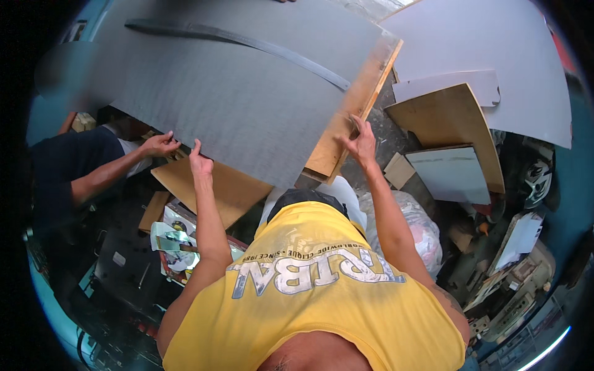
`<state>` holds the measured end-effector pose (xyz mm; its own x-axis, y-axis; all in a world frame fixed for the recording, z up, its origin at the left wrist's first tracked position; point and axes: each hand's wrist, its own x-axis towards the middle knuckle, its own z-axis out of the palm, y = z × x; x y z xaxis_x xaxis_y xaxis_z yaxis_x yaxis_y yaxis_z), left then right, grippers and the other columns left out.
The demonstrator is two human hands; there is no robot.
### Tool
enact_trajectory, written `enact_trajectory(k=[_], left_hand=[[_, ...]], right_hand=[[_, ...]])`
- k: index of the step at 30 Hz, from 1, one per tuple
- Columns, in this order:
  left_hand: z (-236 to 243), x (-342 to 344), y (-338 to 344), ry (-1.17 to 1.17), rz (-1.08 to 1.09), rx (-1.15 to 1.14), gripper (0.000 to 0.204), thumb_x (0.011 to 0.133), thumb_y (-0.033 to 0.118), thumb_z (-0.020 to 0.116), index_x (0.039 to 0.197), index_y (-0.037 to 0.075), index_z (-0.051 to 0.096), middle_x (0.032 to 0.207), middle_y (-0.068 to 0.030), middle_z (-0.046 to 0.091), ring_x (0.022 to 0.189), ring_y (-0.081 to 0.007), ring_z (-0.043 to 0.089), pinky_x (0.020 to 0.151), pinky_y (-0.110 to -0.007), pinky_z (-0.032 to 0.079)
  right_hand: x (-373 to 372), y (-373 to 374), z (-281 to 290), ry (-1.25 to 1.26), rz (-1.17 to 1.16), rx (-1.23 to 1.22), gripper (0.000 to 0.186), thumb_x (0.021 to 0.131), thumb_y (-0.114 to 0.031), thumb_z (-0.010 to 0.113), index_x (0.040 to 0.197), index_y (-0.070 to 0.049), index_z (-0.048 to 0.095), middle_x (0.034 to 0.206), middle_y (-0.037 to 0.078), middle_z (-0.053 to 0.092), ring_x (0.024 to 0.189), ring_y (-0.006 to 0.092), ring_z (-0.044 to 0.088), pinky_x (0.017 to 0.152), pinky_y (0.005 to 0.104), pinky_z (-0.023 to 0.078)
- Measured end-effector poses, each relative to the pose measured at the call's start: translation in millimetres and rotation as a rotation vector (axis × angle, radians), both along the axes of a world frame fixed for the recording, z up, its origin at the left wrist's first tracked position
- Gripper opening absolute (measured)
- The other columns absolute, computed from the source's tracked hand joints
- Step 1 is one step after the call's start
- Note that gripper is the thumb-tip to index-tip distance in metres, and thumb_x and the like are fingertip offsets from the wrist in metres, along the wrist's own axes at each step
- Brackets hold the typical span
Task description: The person moves wooden boards and aligns a large sheet on a workbench. The person then cuts along a metal ruler placed across the sheet using a utility knife.
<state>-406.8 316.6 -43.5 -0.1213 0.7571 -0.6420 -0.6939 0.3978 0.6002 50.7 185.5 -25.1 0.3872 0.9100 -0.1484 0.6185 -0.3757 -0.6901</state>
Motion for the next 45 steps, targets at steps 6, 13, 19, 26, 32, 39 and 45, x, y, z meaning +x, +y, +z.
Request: enact_trajectory(k=[6, 13, 19, 26, 32, 39, 45], left_hand=[[-0.6, 1.4, -6.7, 0.114, 0.072, 0.069, 0.035, 0.092, 0.011, 0.061, 0.125, 0.005, 0.05, 0.121, -0.0107, 0.058, 0.113, -0.0289, 0.056, 0.1, -0.049, 0.045], [-0.7, -7.3, -24.8, 0.045, 0.132, 0.121, 0.039, 0.09, 0.009, 0.062, 0.127, 0.01, 0.049, 0.122, -0.0072, 0.057, 0.111, -0.0275, 0.057, 0.098, -0.048, 0.046], [-5.4, -25.2, -57.9, 0.076, 0.224, 0.167, 0.04, 0.092, 0.01, 0.059, 0.129, 0.011, 0.046, 0.124, -0.0078, 0.056, 0.114, -0.0287, 0.055, 0.098, -0.05, 0.045], [-15.7, -40.0, -110.1, 0.044, 0.274, 0.115, 0.041, 0.09, 0.009, 0.06, 0.129, 0.013, 0.046, 0.121, -0.0071, 0.057, 0.112, -0.028, 0.056, 0.095, -0.051, 0.047], [-37.7, -48.3, -123.1, 0.043, 0.301, 0.039, 0.047, 0.088, 0.015, 0.064, 0.13, 0.009, 0.045, 0.125, -0.0091, 0.055, 0.115, -0.028, 0.054, 0.097, -0.049, 0.045], [-22.7, -18.1, -105.8, 0.493, 0.274, -0.338, 0.08, 0.08, 0.032, 0.074, 0.138, -0.002, 0.032, 0.145, -0.0176, 0.035, 0.133, -0.0283, 0.034, 0.108, -0.048, 0.029], [-9.0, -4.3, -106.0, 1.67, 0.122, -0.297, 0.08, 0.079, 0.033, 0.074, 0.138, -0.001, 0.033, 0.138, -0.0244, 0.037, 0.132, -0.0388, 0.031, 0.107, -0.05, 0.028]], right_hand=[[21.7, 27.6, -11.6, 0.234, -0.053, -0.045, 0.044, 0.07, -0.033, 0.079, 0.101, -0.005, 0.066, 0.08, 0.008, 0.065, 0.073, 0.02, 0.062, 0.07, 0.0332, 0.05], [27.8, 52.2, -6.0, 0.469, -0.24, 0.083, 0.041, 0.084, -0.028, 0.072, 0.111, 0.0, 0.064, 0.074, 0.005, 0.064, 0.064, 0.0103, 0.057, 0.06, 0.0271, 0.047], [30.9, 95.4, -6.9, 0.192, -0.13, 0.129, 0.044, 0.082, -0.038, 0.07, 0.102, 0.001, 0.066, 0.067, 0.006, 0.06, 0.063, 0.0172, 0.056, 0.061, 0.0328, 0.046], [-8.3, 84.1, 2.5, -0.067, -0.111, -0.004, 0.041, 0.08, -0.037, 0.072, 0.09, 0.001, 0.06, 0.072, 0.014, 0.064, 0.072, 0.0296, 0.064, 0.068, 0.0403, 0.049], [-32.8, 52.5, -3.4, -0.314, 0.212, 0.284, 0.041, 0.075, -0.026, 0.075, 0.104, -0.004, 0.057, 0.096, 0.014, 0.056, 0.084, 0.0344, 0.06, 0.07, 0.0439, 0.048], [-33.3, 37.9, -1.8, -0.237, 0.301, 0.266, 0.033, 0.073, -0.014, 0.073, 0.103, -0.007, 0.059, 0.095, 0.015, 0.055, 0.084, 0.0361, 0.059, 0.075, 0.0441, 0.047], [-45.6, 40.5, -0.8, -0.231, 0.296, 0.272, 0.029, 0.073, -0.01, 0.07, 0.1, -0.008, 0.06, 0.094, 0.014, 0.056, 0.084, 0.0373, 0.058, 0.071, 0.0458, 0.047]])
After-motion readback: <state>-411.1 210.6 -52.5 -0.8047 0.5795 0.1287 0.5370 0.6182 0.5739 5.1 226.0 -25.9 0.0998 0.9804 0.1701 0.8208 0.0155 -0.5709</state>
